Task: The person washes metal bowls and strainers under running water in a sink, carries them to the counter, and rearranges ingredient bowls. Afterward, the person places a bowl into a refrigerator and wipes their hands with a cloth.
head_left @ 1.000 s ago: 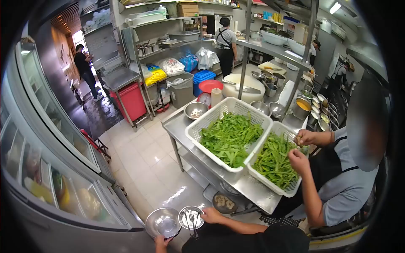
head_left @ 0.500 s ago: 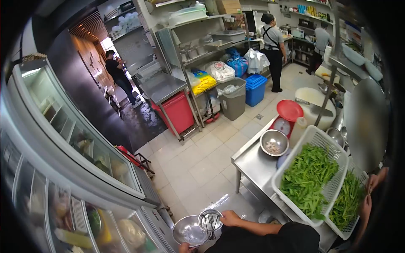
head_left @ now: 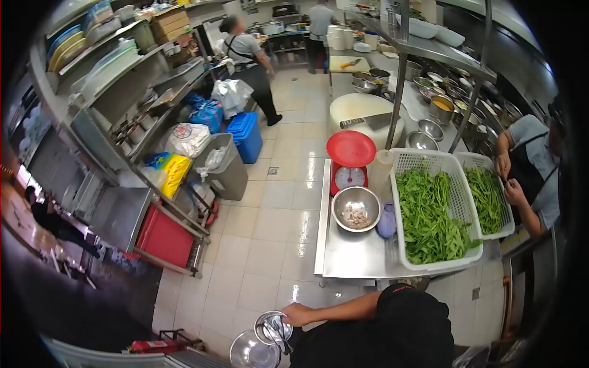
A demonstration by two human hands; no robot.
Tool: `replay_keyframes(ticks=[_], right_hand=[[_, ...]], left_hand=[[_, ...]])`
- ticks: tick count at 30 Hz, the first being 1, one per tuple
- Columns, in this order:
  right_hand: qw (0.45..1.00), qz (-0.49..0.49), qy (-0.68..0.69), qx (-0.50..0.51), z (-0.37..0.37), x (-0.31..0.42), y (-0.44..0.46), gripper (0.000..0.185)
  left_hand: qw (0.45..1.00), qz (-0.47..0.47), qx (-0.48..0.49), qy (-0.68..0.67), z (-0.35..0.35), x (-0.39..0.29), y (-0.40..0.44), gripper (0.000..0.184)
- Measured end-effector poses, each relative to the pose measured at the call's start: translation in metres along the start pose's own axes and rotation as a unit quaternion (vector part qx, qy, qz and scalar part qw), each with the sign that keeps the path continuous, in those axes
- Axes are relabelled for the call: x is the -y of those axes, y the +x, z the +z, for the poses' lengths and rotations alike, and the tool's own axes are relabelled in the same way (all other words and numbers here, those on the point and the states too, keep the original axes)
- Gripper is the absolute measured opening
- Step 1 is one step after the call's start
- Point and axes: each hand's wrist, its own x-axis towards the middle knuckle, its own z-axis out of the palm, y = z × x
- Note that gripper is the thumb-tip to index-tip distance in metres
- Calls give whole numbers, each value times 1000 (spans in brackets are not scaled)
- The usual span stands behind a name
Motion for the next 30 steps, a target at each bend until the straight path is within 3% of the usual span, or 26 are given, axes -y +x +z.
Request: replay_keyframes(ticks=[7,14,22,25,30], right_hand=[[986,95,14,-135,-17,28,96,24],[932,204,85,-288,-54,40,178,26],[892,247,88,-367,-124,-14,296,29],[888,260,107,-363,-167,-33,332,29],[876,280,100,-380,-248,-66,387,29]], left_hand=[[992,22,83,94,50,-171,114,47],[965,79,174,181,159,-319,171,50],[940,96,229,234,290,-405,231,47],[946,23,242,215,335,-432,280,42],[940,23,240,242,438,-482,288,42]])
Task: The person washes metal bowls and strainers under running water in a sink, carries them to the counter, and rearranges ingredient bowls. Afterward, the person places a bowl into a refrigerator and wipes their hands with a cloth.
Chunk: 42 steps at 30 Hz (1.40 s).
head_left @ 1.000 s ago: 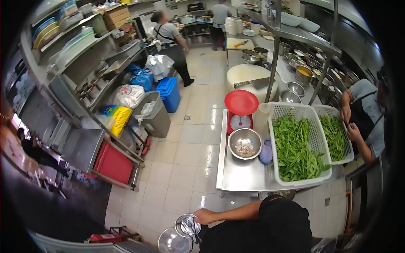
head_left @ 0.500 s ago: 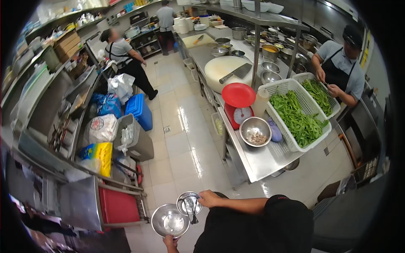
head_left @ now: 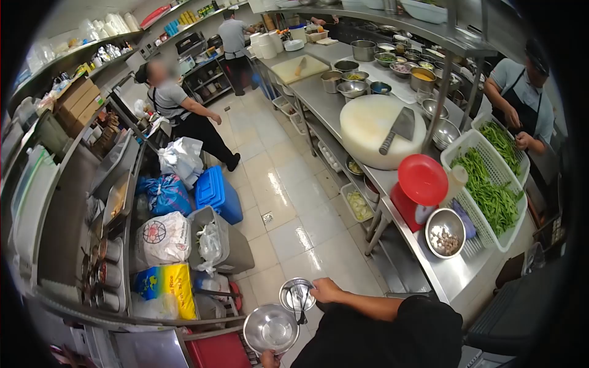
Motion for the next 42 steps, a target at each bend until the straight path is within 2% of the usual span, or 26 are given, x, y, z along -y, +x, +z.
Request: replay_keyframes(ticks=[2,3,4,7,11,13,15,17,18,21,23,25,27,33,34,37,41,42], right_hand=[[1000,7,5,-8,-11,12,39,29],[1000,8,11,-18,-16,15,57,29],[999,-14,-1,-32,-19,15,77,28],[998,4,3,-57,-44,34,127,28],[994,36,13,-100,-74,46,198,28],[991,46,25,-122,-84,44,234,28],[983,62,14,-171,-98,43,269,25],[977,66,11,-201,-111,45,306,25],[972,85,20,-218,-118,48,322,25],[958,122,28,-258,-152,50,363,26],[946,149,26,-288,-179,69,385,25],[937,163,62,-303,-199,70,412,23],[914,204,45,-347,-218,54,448,22],[889,213,87,-397,-314,57,543,21],[883,208,129,-400,-332,59,560,20],[878,203,125,-416,-388,48,615,25],[869,205,135,-429,-473,46,685,23],[868,154,184,-435,-495,49,699,22]], left_hand=[[999,4,-34,19,37,-27,14,45],[999,19,-17,44,59,-50,15,49],[998,14,-27,57,80,-69,22,32],[998,30,58,16,116,-116,79,50],[996,-4,83,46,176,-181,154,59],[993,19,84,79,212,-212,193,58],[990,-8,95,106,252,-246,226,54],[981,25,142,128,297,-284,249,46],[981,17,118,156,323,-304,260,39],[953,-14,166,254,395,-362,306,35],[942,-8,203,268,454,-395,351,32],[931,4,224,289,496,-426,366,30],[934,76,289,197,571,-464,340,23],[925,88,322,183,740,-554,355,23],[925,95,318,184,764,-565,365,18],[925,138,320,149,839,-600,356,13],[921,126,339,145,933,-653,363,24],[922,129,338,138,964,-666,356,24]])
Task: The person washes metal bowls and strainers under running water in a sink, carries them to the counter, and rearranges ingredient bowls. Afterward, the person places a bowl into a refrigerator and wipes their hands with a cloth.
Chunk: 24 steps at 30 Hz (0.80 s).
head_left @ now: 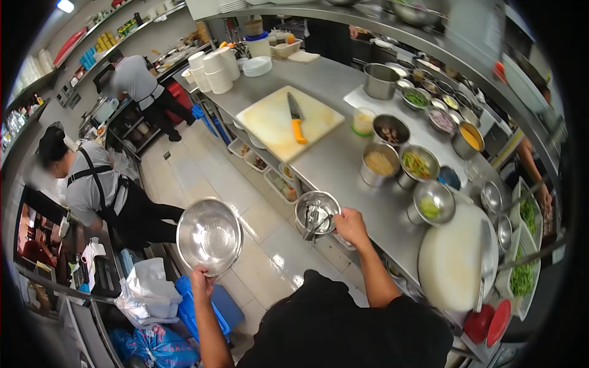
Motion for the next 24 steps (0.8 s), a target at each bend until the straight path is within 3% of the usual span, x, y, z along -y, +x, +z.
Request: replay_keyframes(ticks=[2,9,11,13,17,18,24], right_hand=[[1000,7,3,-8,3,21,48,22],[999,-28,1,-26,-1,52,236,21],[995,-33,-34,-89,-3,66,281,29],[992,-29,60,-110,-4,99,308,29],[988,7,49,-149,-8,110,398,26],[985,6,57,-164,-10,116,419,24],[966,33,-16,-256,-7,111,531,24]], left_hand=[[1000,20,-5,0,40,-31,26,31],[988,23,148,-46,154,-104,187,50],[981,30,187,-40,195,-125,234,59],[976,23,213,-33,233,-141,286,58],[975,19,215,49,303,-166,397,52],[976,16,206,65,324,-175,410,33],[968,-23,229,103,415,-200,509,36]])
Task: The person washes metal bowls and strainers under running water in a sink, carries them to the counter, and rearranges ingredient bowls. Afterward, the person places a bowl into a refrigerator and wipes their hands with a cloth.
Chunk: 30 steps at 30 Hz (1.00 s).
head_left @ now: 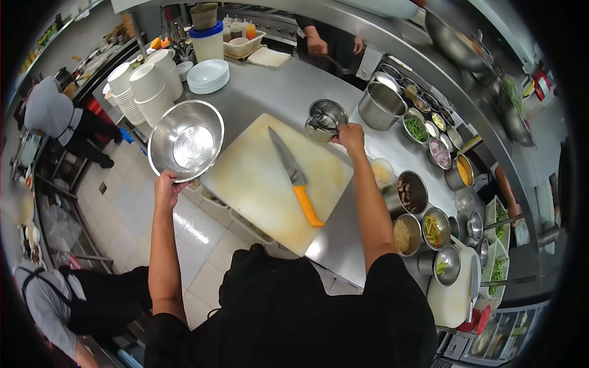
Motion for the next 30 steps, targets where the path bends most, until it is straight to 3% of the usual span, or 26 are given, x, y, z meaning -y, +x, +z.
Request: replay_keyframes(ticks=[5,11,17,22,27,29,30], right_hand=[[998,44,16,-41,49,5,52,25],[994,100,40,-17,111,1,99,24],[998,44,-50,14,173,22,117,25],[994,27,-47,95,223,44,123,27],[993,43,-10,113,260,50,120,27],[983,11,-84,161,266,41,126,27],[974,-83,-182,104,264,37,124,26]], left_hand=[[999,-34,43,0,14,-8,68,37],[997,-55,16,-56,22,-1,108,37],[998,-39,7,-43,30,3,117,43],[999,-23,-10,-22,33,0,105,46],[1000,-7,7,-18,31,5,95,40],[1000,-21,10,-10,30,-1,89,43],[999,-32,9,-7,29,-4,79,47]])
